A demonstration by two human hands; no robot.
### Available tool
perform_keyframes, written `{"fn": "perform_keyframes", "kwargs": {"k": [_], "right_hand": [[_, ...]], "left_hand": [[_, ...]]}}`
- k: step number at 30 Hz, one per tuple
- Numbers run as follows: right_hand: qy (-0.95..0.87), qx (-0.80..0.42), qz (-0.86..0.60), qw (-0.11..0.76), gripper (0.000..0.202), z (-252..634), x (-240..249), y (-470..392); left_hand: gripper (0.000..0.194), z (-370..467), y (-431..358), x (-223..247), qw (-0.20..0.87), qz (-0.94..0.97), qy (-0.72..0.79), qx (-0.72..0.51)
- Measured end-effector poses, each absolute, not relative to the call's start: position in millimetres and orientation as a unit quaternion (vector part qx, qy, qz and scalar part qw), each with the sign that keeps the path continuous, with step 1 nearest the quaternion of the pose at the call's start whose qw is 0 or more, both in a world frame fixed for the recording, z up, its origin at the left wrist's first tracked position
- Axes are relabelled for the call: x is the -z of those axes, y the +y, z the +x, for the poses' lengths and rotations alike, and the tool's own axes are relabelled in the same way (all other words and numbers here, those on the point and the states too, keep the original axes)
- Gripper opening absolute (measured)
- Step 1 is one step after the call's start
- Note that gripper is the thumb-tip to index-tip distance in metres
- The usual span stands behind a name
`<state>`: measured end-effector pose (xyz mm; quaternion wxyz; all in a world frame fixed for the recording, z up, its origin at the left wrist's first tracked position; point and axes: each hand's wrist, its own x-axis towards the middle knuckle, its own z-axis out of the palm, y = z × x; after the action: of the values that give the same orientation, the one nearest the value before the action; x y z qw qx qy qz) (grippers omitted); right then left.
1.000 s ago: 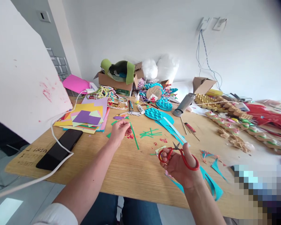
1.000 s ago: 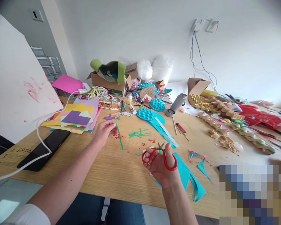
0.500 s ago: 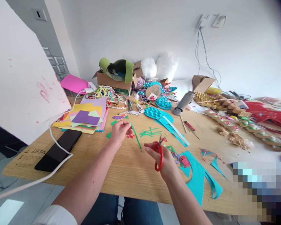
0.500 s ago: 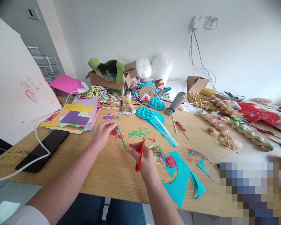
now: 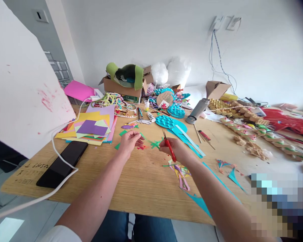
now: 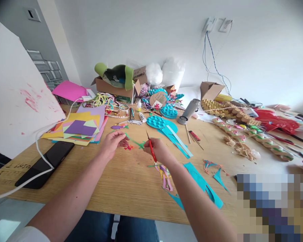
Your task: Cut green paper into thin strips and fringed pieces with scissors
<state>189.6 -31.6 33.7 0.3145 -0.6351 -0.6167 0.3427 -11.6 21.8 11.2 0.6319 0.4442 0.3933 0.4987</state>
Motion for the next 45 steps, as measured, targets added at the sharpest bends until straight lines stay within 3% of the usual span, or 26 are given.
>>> {"fn": "perform_keyframes", "kwargs": {"k": [11,16,19,24,27,30,34,45], "right_hand": [[-0.705,-0.271,-0.655,-0.010,0.007,254,-52,35],[-0.696,-0.181,-0.691,-0.071,0.026,261,-45,42],[-0.702,-0.103,-0.705,-0.018,0.014,262,-47,35],[-0.686,-0.032,-0.716,0.127,0.023,240,-52,16],[-0.626,-0.101,-0.691,0.347,0.032,213,-53,1],[-0.567,-0.178,-0.674,0.438,0.036,187,-48,-15],[-0.543,-0.195,-0.662,0.478,0.032,168,-28,-25],[-0.539,-0.141,-0.654,0.512,0.022,159,0,-32]], "left_hand": [[0.020,-22,37,-6,0.599,0.415,0.440,-0.525],[0.021,-30,44,-4,0.561,0.415,0.459,-0.549],[0.020,-40,54,-2,0.523,0.413,0.485,-0.566],[0.011,-63,67,6,0.353,0.558,0.591,-0.464],[0.017,-70,66,8,0.313,0.600,0.621,-0.395],[0.028,-69,59,8,0.216,0.690,0.630,-0.282],[0.030,-59,46,5,0.100,0.755,0.619,-0.191],[0.024,-35,24,1,0.010,0.793,0.603,-0.090]]}}
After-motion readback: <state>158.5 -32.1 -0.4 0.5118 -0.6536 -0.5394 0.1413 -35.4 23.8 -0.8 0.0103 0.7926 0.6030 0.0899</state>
